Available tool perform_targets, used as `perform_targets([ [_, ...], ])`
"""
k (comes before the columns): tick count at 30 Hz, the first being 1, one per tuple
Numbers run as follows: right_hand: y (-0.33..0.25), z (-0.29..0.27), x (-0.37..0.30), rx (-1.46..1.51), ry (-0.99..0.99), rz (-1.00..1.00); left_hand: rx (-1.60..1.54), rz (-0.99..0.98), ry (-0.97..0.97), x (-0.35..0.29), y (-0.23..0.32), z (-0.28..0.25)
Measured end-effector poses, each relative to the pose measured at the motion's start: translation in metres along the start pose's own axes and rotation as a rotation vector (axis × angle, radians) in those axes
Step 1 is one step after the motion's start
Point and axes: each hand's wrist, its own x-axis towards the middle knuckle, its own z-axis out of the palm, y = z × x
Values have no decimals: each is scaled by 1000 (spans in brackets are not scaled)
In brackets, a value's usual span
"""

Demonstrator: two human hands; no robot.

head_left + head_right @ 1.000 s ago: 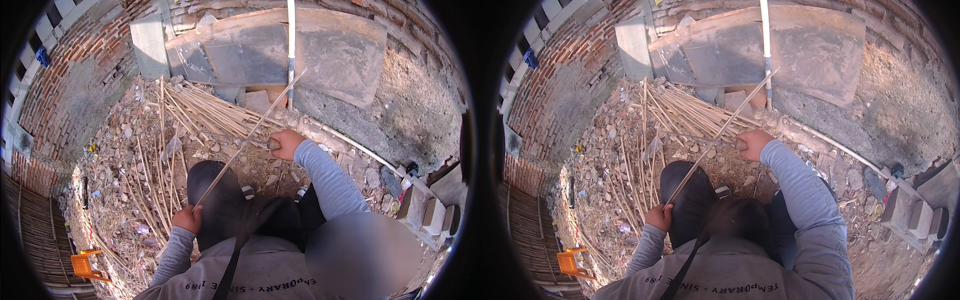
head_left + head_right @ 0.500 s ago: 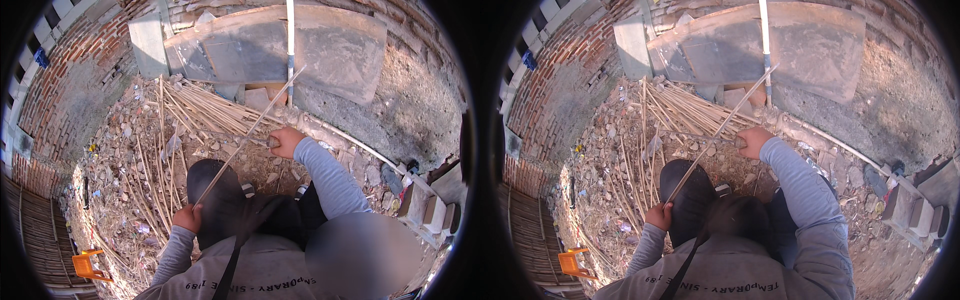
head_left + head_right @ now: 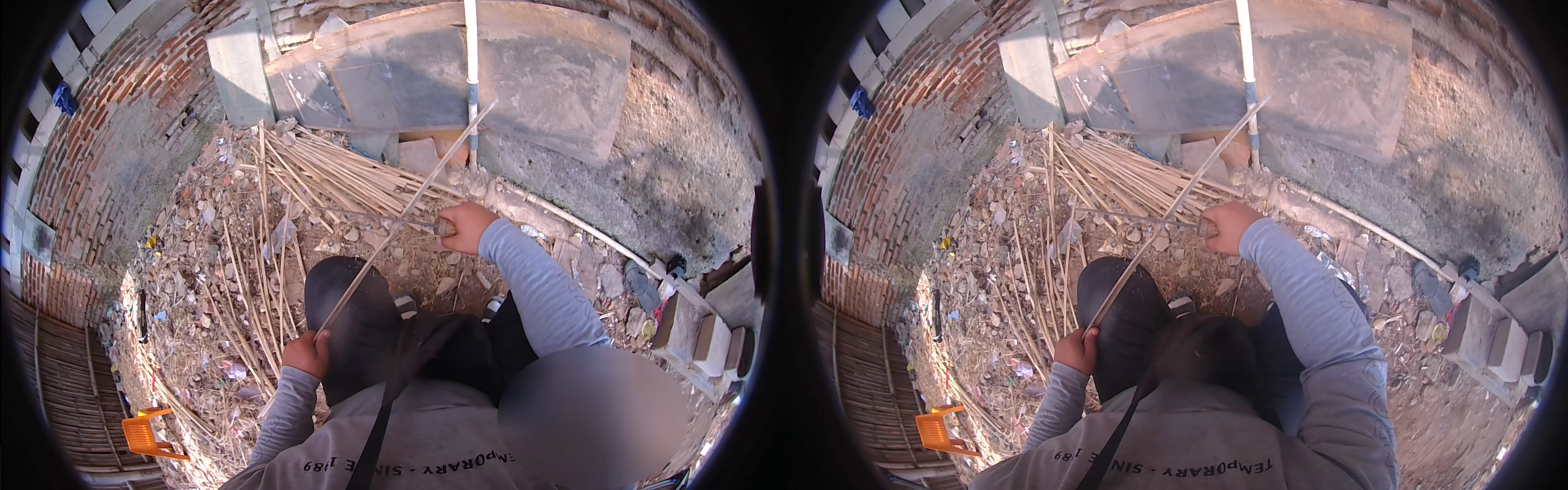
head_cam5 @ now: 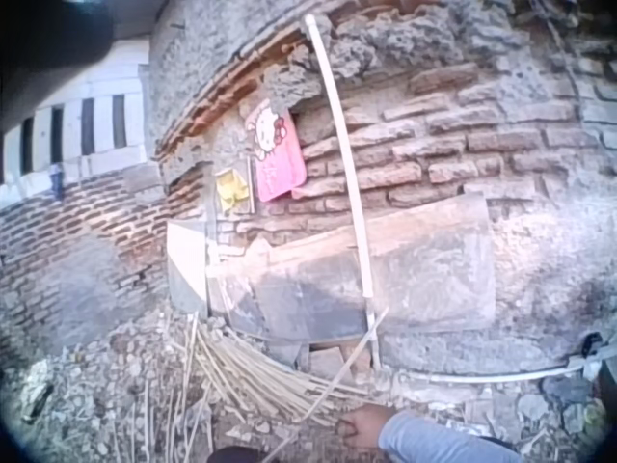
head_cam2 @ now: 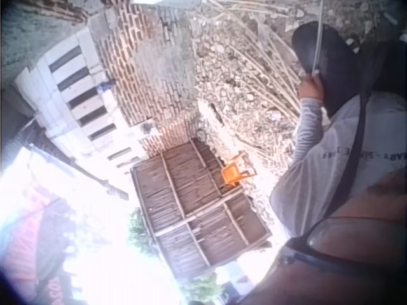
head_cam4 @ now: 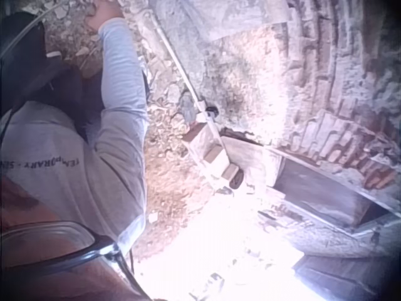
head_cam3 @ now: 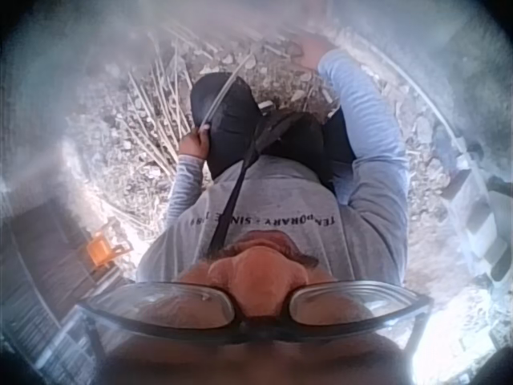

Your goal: The person uses a blade to shave thin layers from a bamboo strip, holding the strip against their leg and sliding the blade along its length to smooth it.

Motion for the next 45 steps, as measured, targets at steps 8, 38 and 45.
perform_targets([
  [8,1,0,1,-6,-18,-1,-10,7,13,0,0,1],
  [38,-4,-15,-8,-84,99,31,17,-47,-32,2,6,-5],
  [45,-6,-17,-7,-147,-11,-46,4,-50,-104,6,2,-9],
])
